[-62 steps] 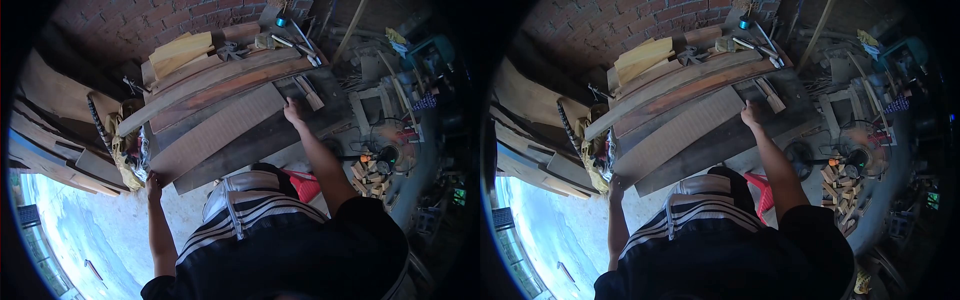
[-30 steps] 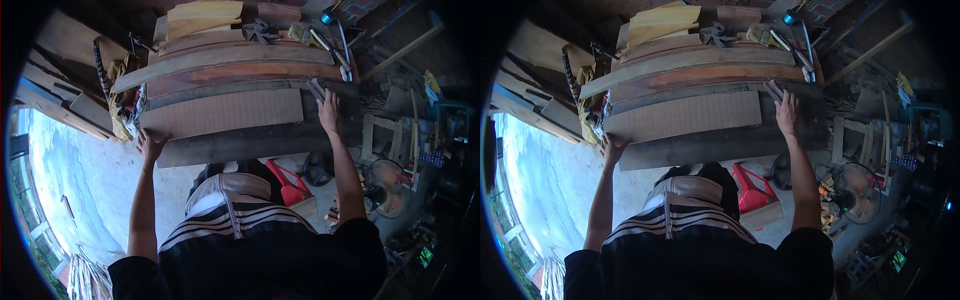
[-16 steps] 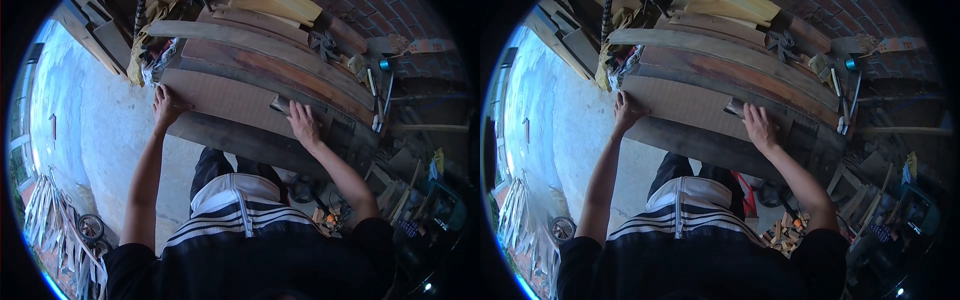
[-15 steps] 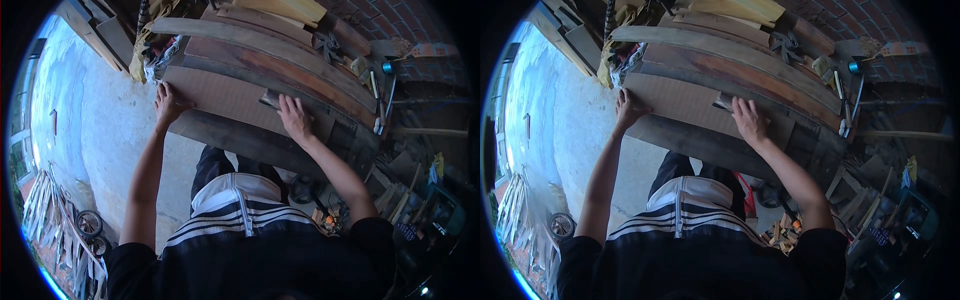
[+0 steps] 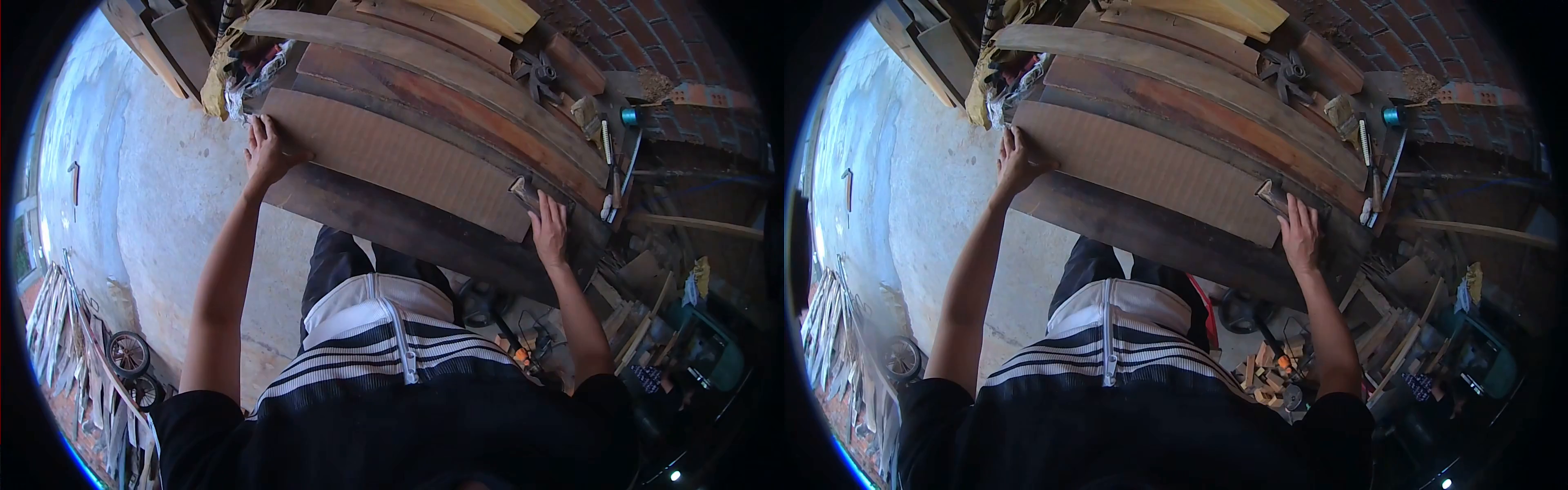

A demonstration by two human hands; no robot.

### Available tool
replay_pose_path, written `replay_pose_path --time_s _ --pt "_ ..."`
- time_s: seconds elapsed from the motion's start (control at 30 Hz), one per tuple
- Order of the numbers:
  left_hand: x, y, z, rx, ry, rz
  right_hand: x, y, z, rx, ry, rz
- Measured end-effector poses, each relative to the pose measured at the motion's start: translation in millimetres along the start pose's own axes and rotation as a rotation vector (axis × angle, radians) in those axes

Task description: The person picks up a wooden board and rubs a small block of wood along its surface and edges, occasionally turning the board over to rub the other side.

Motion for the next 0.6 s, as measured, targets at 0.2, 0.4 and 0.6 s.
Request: replay_pose_path --time_s 0.2,0.4,0.6 --pt "-5 2 4 -0.008 -0.029 0.016 109 -35 87 -0.167 0.099 0.203" --pt "-9 5 7 0.087 0.015 0.075 196 -49 147 -0.254 0.285 0.312" --pt "-2 -2 8 0.056 -0.013 0.034 22 -6 -14 -0.132 -0.064 0.073"
Point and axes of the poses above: each hand's wrist, its own z-axis towards the middle knuckle, its own y-axis out of the back of the hand, x = y × z, the point moved 5 cm from there along z, towards the middle knuckle, and after that the axes turned 3 degrees about y, right-handed, at the moved point
